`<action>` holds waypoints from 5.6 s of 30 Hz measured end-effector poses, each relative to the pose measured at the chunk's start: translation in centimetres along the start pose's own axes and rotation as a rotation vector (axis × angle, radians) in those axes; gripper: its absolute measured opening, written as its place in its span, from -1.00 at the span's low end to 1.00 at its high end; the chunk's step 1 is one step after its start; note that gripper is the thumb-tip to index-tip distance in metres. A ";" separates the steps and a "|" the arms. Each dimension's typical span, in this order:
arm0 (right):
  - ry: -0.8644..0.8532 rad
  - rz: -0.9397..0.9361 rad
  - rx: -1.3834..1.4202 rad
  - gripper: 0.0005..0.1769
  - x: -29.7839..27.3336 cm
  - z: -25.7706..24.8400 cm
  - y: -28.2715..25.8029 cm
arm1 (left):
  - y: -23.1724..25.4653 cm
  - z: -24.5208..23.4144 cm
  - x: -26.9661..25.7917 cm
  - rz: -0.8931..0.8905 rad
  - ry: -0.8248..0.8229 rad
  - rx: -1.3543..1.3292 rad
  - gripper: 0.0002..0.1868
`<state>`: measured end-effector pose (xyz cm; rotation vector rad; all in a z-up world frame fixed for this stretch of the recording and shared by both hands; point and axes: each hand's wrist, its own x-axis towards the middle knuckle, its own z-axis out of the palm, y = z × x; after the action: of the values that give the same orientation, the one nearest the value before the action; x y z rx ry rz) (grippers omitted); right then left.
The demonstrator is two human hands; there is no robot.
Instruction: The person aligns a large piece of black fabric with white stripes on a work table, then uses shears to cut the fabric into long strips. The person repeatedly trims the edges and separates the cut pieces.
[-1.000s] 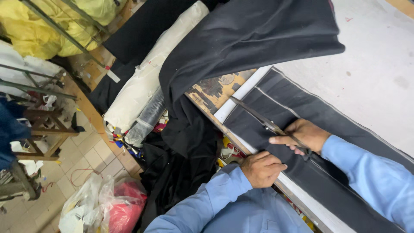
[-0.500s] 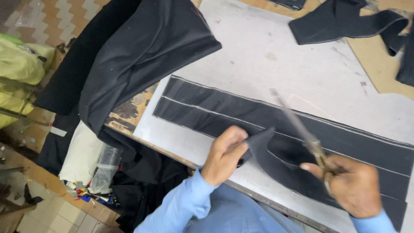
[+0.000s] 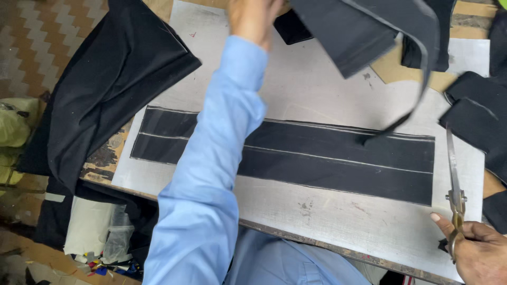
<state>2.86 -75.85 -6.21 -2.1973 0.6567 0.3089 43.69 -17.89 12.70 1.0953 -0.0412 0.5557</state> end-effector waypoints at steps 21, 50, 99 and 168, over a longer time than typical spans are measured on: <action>0.519 -0.546 -0.361 -0.58 6.5 7.0 -5.7 | 14.9 -35.5 -17.7 -0.592 0.379 1.498 -0.63; 0.542 -0.768 -0.559 -0.46 -10.9 10.1 -21.7 | 19.4 -31.9 -25.0 0.299 0.217 1.887 -0.52; -1.362 -0.293 -0.386 -0.54 20.1 -19.1 1.0 | -1.1 13.8 -47.5 -0.148 -0.588 0.938 -0.66; -1.051 0.039 -0.877 -0.51 12.7 -4.3 -18.2 | -1.3 12.1 -48.7 -0.103 -0.616 0.760 -0.64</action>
<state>23.47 -73.76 2.82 -2.3062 -0.0832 1.8780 5.02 -48.35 2.74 1.9709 -0.3286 0.1062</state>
